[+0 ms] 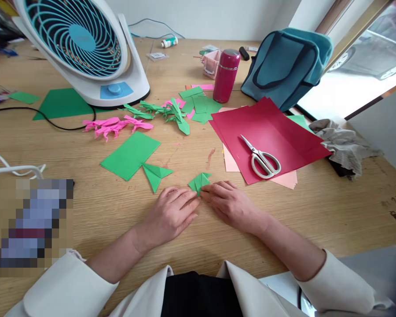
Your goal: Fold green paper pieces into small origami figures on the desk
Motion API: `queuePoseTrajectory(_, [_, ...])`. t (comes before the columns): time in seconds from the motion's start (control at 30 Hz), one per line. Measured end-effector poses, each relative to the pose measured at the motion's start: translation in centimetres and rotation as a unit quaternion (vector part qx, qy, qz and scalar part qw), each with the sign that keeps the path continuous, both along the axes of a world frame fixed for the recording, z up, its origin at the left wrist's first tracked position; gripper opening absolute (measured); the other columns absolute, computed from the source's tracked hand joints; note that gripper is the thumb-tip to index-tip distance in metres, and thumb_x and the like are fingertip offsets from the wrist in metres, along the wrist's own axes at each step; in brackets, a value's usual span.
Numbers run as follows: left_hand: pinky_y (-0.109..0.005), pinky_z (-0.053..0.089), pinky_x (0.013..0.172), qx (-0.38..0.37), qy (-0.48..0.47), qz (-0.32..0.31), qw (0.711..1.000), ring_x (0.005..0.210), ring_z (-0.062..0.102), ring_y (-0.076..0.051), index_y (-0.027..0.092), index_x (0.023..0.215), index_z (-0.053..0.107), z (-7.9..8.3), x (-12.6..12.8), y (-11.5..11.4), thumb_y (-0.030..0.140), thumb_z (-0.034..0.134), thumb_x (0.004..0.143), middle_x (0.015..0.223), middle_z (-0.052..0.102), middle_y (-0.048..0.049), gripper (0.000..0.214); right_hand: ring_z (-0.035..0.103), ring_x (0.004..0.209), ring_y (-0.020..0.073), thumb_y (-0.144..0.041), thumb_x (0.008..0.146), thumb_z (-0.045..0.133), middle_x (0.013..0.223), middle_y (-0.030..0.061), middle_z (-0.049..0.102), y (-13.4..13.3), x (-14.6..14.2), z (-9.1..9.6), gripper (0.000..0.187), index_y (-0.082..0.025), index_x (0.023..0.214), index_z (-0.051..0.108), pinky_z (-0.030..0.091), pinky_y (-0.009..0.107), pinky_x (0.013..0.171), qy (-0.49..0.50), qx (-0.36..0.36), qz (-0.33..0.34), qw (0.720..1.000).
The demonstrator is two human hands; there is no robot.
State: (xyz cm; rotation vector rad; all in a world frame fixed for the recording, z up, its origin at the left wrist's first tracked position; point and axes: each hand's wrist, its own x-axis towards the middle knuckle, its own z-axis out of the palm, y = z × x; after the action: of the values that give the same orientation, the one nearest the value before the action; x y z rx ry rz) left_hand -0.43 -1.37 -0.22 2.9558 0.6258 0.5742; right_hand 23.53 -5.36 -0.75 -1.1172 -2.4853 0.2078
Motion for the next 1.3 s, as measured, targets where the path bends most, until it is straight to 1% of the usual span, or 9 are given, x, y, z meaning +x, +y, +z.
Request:
queuePoseTrajectory(0.1, [-0.044,0.043,0.096,0.016,-0.020,0.051,0.998,0.110,0.062,-0.025,0.017,0.128,0.060,0.2,-0.3,0.4,0.020,0.053,0.097,0.120,0.071,-0.0104,0.032,0.061,0.115,0.0267,-0.017,0.101,0.049,0.132,0.0159,0.064,0.3,0.3,-0.2,0.031,-0.012,0.129,0.060,0.051,0.046,0.098,-0.009,-0.005,-0.040,0.999])
queuePoseTrajectory(0.27, [-0.053,0.041,0.100,0.041,-0.011,0.227,0.973,0.121,0.057,-0.034,0.016,0.140,0.051,0.2,-1.9,2.5,0.026,0.054,0.096,0.135,0.063,-0.0162,0.045,0.055,0.129,0.0306,-0.020,0.100,0.050,0.140,0.0188,0.059,0.7,0.7,-0.3,0.037,-0.012,0.136,0.055,0.047,0.051,0.106,-0.005,0.009,-0.079,0.997])
queuePoseTrajectory(0.4, [-0.059,0.033,0.108,0.025,-0.014,0.284,0.958,0.133,0.050,-0.036,0.018,0.147,0.043,-0.6,-3.3,4.5,0.022,0.049,0.097,0.142,0.059,-0.0174,0.051,0.056,0.125,0.0319,-0.017,0.099,0.050,0.139,0.0193,0.058,0.5,0.6,0.0,0.038,-0.015,0.136,0.055,0.049,0.053,0.101,0.015,0.021,-0.095,0.995])
queuePoseTrajectory(0.57, [-0.062,0.026,0.112,0.011,0.002,0.261,0.965,0.125,0.055,-0.032,0.024,0.136,0.053,-1.5,-3.8,5.2,0.012,0.043,0.095,0.129,0.066,-0.0113,0.044,0.059,0.114,0.0306,-0.016,0.099,0.049,0.132,0.0183,0.061,0.3,0.5,0.1,0.036,-0.016,0.134,0.055,0.051,0.052,0.096,0.020,0.027,-0.093,0.995])
queuePoseTrajectory(0.67, [-0.057,0.035,0.104,0.022,-0.008,0.254,0.967,0.107,0.060,-0.030,0.024,0.119,0.063,-1.2,-3.7,5.2,0.021,0.052,0.095,0.109,0.069,-0.0097,0.027,0.059,0.112,0.0301,-0.015,0.099,0.048,0.129,0.0178,0.062,0.3,0.5,0.1,0.034,-0.016,0.132,0.057,0.051,0.052,0.095,0.023,0.029,-0.086,0.996])
queuePoseTrajectory(0.77, [-0.048,0.043,0.093,-0.012,-0.029,0.230,0.973,0.100,0.060,-0.027,0.023,0.110,0.064,-0.7,-3.1,4.6,0.027,0.058,0.094,0.099,0.067,-0.0070,0.017,0.059,0.109,0.0286,-0.013,0.099,0.047,0.127,0.0180,0.062,0.3,0.4,0.1,0.033,-0.014,0.130,0.058,0.052,0.050,0.095,0.027,0.025,-0.073,0.997])
queuePoseTrajectory(0.9, [-0.038,0.050,0.086,-0.098,-0.050,0.168,0.980,0.097,0.062,-0.022,0.020,0.113,0.062,-0.4,-1.6,2.8,0.022,0.057,0.096,0.103,0.063,-0.0059,0.018,0.059,0.107,0.0269,-0.011,0.099,0.045,0.126,0.0181,0.063,0.0,0.0,0.4,0.035,-0.011,0.131,0.057,0.053,0.046,0.093,0.030,0.012,-0.037,0.999])
queuePoseTrajectory(1.03, [-0.032,0.052,0.090,-0.148,-0.094,0.108,0.978,0.102,0.062,-0.018,0.020,0.121,0.058,-0.1,-0.3,1.0,0.012,0.050,0.098,0.108,0.058,-0.0061,0.026,0.060,0.107,0.0250,-0.012,0.100,0.042,0.126,0.0164,0.065,-0.4,-0.7,0.6,0.035,-0.011,0.133,0.056,0.053,0.042,0.092,0.042,0.014,0.021,0.999])
queuePoseTrajectory(1.3, [-0.030,0.048,0.105,-0.207,-0.124,-0.005,0.970,0.121,0.056,-0.016,0.020,0.134,0.049,-0.4,0.1,1.2,0.000,0.045,0.096,0.123,0.060,-0.0070,0.044,0.058,0.105,0.0243,-0.014,0.101,0.045,0.128,0.0154,0.065,-0.6,-1.5,0.0,0.034,-0.009,0.133,0.057,0.052,0.039,0.088,0.009,0.052,0.059,0.997])
